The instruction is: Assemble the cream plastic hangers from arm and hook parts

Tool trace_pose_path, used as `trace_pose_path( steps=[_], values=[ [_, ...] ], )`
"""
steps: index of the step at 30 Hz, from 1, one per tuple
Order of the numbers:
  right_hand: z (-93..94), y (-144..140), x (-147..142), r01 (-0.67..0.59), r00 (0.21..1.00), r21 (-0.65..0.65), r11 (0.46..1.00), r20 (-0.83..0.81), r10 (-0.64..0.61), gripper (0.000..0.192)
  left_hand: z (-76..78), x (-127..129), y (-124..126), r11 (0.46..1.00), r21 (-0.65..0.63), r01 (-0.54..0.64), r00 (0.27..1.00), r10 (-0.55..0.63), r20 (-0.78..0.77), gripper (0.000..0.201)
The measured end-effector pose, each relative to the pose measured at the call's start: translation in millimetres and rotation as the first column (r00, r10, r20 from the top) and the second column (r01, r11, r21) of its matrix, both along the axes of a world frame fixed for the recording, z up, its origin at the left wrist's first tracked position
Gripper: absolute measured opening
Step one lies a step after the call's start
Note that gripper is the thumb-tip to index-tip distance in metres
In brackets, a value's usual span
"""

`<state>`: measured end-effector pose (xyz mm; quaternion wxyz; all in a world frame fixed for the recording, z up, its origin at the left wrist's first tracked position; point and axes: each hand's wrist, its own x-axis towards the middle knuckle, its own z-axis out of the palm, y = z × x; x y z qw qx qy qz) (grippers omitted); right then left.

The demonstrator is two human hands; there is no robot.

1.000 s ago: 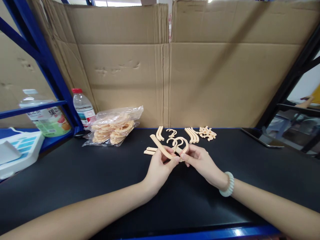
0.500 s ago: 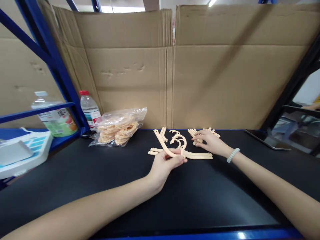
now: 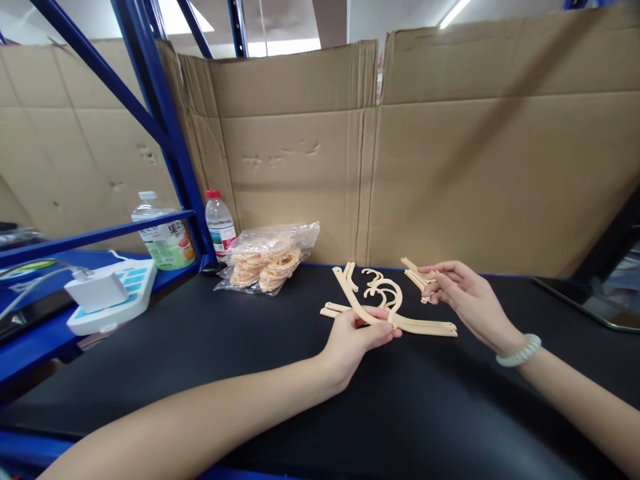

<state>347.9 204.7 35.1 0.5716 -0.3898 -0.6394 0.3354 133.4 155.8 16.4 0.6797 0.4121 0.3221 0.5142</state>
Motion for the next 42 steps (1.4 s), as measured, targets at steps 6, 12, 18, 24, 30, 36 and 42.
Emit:
trace_pose_path(
  steps=[6, 12, 18, 24, 30, 36, 42],
  values=[
    [1.4, -29, -20, -0.138, 0.954, -0.148, 0.979, -0.285, 0.091, 0.029, 0.7, -1, 3, 1.000, 0.004, -0.001, 1.000, 0.001, 0.024, 0.032],
    [-5.1, -33, -24, -0.139, 0.941, -0.295, 0.945, -0.338, 0.033, 0.027, 0.3, -2, 4, 0.999, 0.037, 0.009, 1.000, -0.008, -0.016, 0.029],
    [-7.1, -35, -31, -0.164, 0.908, -0.317, 0.934, -0.419, 0.017, 0.052, -2.9, -1, 6, 0.998, 0.066, 0.001, 1.000, 0.000, -0.013, 0.029],
    [-9.7, -34, -32, -0.349, 0.891, -0.373, 0.860, -0.416, 0.182, 0.038, -4.9, -2, 9, 0.995, 0.089, 0.042, 0.999, -0.041, -0.009, 0.030],
    [-12.0, -34, -32, -0.372, 0.914, -0.342, 0.863, -0.299, 0.275, 0.030, -1.5, -3, 12, 0.984, 0.088, 0.153, 0.988, -0.150, -0.035, 0.028],
    [-9.1, -33, -32, -0.456, 0.889, -0.314, 0.833, -0.204, 0.410, 0.027, 0.9, -4, 13, 0.964, 0.156, 0.213, 0.975, -0.201, -0.093, 0.020],
    [-5.8, -34, -33, -0.462, 0.885, -0.230, 0.857, -0.060, 0.461, 0.023, 0.4, -3, 10, 0.964, 0.192, 0.184, 0.977, -0.157, -0.147, 0.012]
  ],
)
